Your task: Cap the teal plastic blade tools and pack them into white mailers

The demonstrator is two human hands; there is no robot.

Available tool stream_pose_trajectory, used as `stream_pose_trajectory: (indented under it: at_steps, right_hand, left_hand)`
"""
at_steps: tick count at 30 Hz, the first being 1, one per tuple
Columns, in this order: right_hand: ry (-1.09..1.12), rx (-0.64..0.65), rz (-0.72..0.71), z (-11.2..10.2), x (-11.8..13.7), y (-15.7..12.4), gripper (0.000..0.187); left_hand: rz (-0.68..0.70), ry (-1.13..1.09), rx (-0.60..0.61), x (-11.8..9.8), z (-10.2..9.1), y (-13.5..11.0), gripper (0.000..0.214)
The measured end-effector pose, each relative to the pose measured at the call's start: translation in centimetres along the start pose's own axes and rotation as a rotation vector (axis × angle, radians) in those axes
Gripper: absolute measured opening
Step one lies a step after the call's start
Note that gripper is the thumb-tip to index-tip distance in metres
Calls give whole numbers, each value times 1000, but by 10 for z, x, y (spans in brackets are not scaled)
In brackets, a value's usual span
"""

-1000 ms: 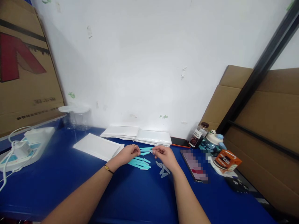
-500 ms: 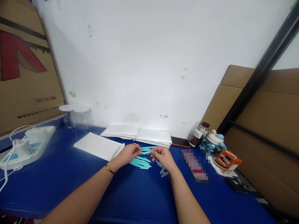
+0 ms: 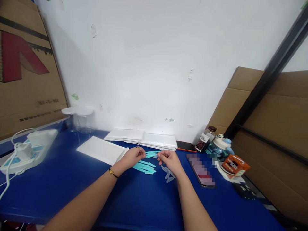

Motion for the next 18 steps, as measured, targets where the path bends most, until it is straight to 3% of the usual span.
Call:
stream_pose_trajectory:
  at_steps: [9, 15, 18]
  right_hand:
    - [-16, 2, 5, -1, 2, 0, 38]
    - [-36, 87, -14, 17, 5, -2, 39]
    - [-47, 101, 1, 18, -2, 0, 37]
  left_hand:
    - [-15, 20, -3, 0, -2, 0, 15]
    - [32, 28, 5, -10, 4, -5, 15]
    - [67, 34, -52, -14, 1, -6, 13]
Point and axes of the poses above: each hand's wrist, its own y-axis towards the middle knuckle, its own z-axis out of the palm, x = y × z, the point moved 8 cm from there along y, towards the middle knuckle, and after that the axes turned 10 degrees about -z, right-handed, at the moved point
